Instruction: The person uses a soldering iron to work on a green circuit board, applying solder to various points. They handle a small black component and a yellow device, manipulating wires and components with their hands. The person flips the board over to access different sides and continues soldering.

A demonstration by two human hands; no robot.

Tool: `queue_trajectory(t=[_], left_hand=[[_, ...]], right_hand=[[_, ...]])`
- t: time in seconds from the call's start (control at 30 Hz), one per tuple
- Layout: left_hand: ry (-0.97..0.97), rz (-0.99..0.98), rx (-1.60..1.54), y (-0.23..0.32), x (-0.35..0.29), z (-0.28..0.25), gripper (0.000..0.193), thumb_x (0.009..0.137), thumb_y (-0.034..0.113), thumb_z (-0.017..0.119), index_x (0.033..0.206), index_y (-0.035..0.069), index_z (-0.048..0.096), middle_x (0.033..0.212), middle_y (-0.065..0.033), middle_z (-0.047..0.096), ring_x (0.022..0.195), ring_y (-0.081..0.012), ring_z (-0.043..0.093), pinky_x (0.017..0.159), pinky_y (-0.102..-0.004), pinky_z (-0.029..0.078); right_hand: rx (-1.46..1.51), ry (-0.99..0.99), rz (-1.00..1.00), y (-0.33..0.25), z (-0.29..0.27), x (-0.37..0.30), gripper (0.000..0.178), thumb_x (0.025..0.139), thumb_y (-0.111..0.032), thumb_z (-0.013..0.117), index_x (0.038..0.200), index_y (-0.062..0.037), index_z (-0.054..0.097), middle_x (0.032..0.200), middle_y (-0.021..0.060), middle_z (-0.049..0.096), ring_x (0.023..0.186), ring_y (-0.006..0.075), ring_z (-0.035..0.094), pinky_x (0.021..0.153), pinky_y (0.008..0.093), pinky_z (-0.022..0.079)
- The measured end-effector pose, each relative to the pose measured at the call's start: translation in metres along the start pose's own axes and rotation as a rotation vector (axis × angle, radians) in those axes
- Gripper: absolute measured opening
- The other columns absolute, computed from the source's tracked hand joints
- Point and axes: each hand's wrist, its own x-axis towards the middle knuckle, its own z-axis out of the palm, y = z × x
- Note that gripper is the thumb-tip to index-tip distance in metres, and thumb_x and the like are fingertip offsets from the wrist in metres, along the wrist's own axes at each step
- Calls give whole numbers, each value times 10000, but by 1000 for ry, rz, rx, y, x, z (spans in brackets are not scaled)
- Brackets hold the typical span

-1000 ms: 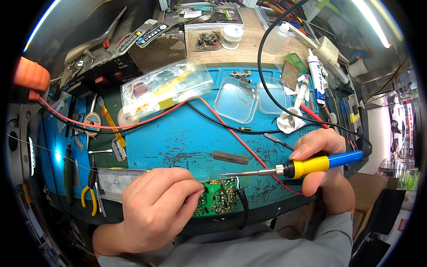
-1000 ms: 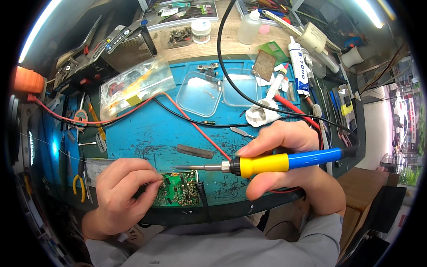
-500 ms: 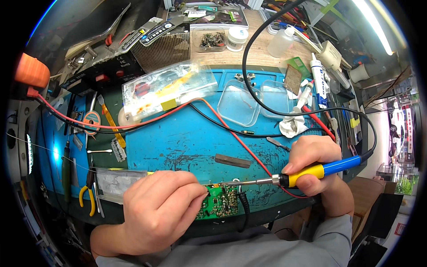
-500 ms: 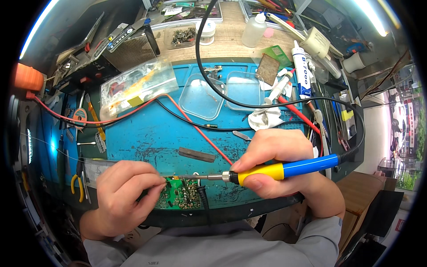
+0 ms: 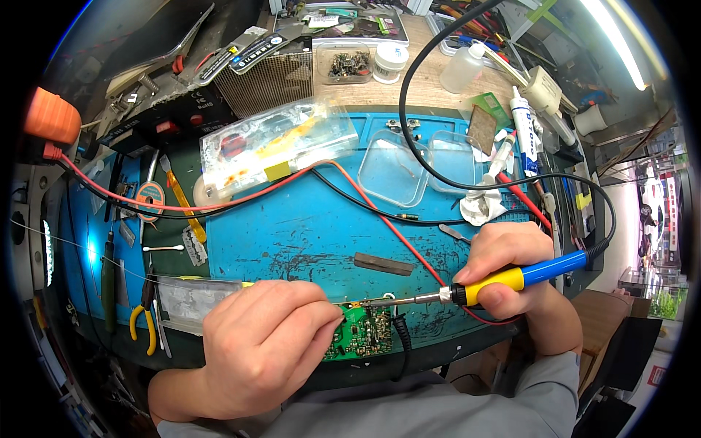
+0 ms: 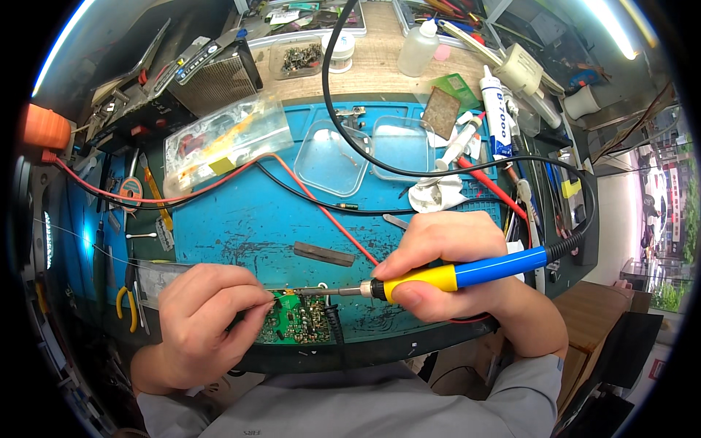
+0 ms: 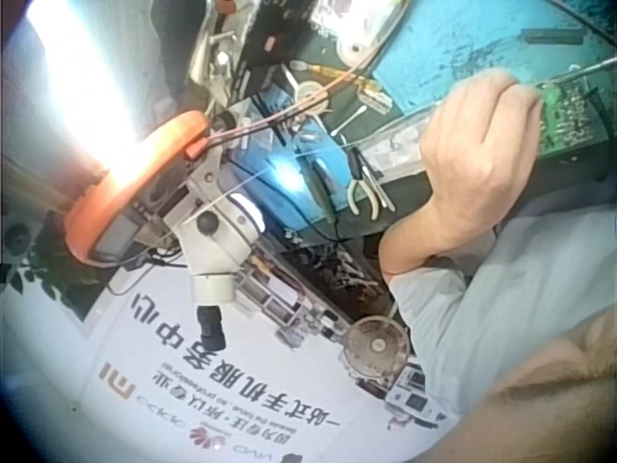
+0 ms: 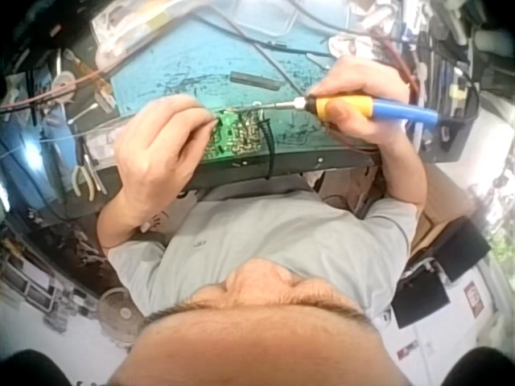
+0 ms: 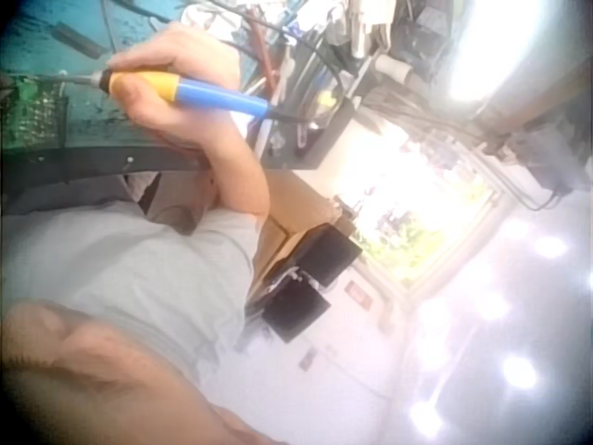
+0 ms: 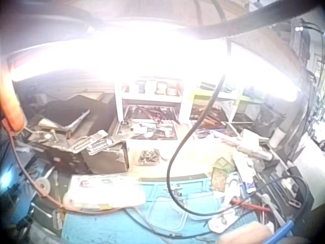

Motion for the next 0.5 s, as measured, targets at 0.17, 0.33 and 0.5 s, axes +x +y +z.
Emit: queue_trajectory(t=[0.17, 0.33, 0.5], left_hand=[[3, 3, 5, 0, 0, 1, 232, 679, -36, 818, 862, 41, 699, 857, -70, 687, 715, -246, 648, 582, -340, 494], [6, 5, 12, 0, 0, 2, 232, 673, -33, 821, 857, 46, 704, 852, -67, 688, 711, -242, 648, 579, -338, 493], [3, 3, 21, 2, 2, 2, 230, 670, -30, 823, 852, 48, 707, 849, -66, 689, 711, -241, 649, 578, -338, 494]], right_hand=[[28, 10, 17, 4, 0, 0, 162, 823, -156, 783, 927, -32, 776, 788, 74, 744, 635, 168, 666, 582, 279, 506], [43, 14, 9, 5, 1, 1, 165, 831, -158, 781, 929, -26, 772, 791, 76, 749, 638, 163, 667, 583, 276, 504], [36, 19, 11, 4, 1, 1, 163, 830, -159, 783, 929, -29, 772, 796, 80, 752, 637, 171, 673, 585, 279, 507]])
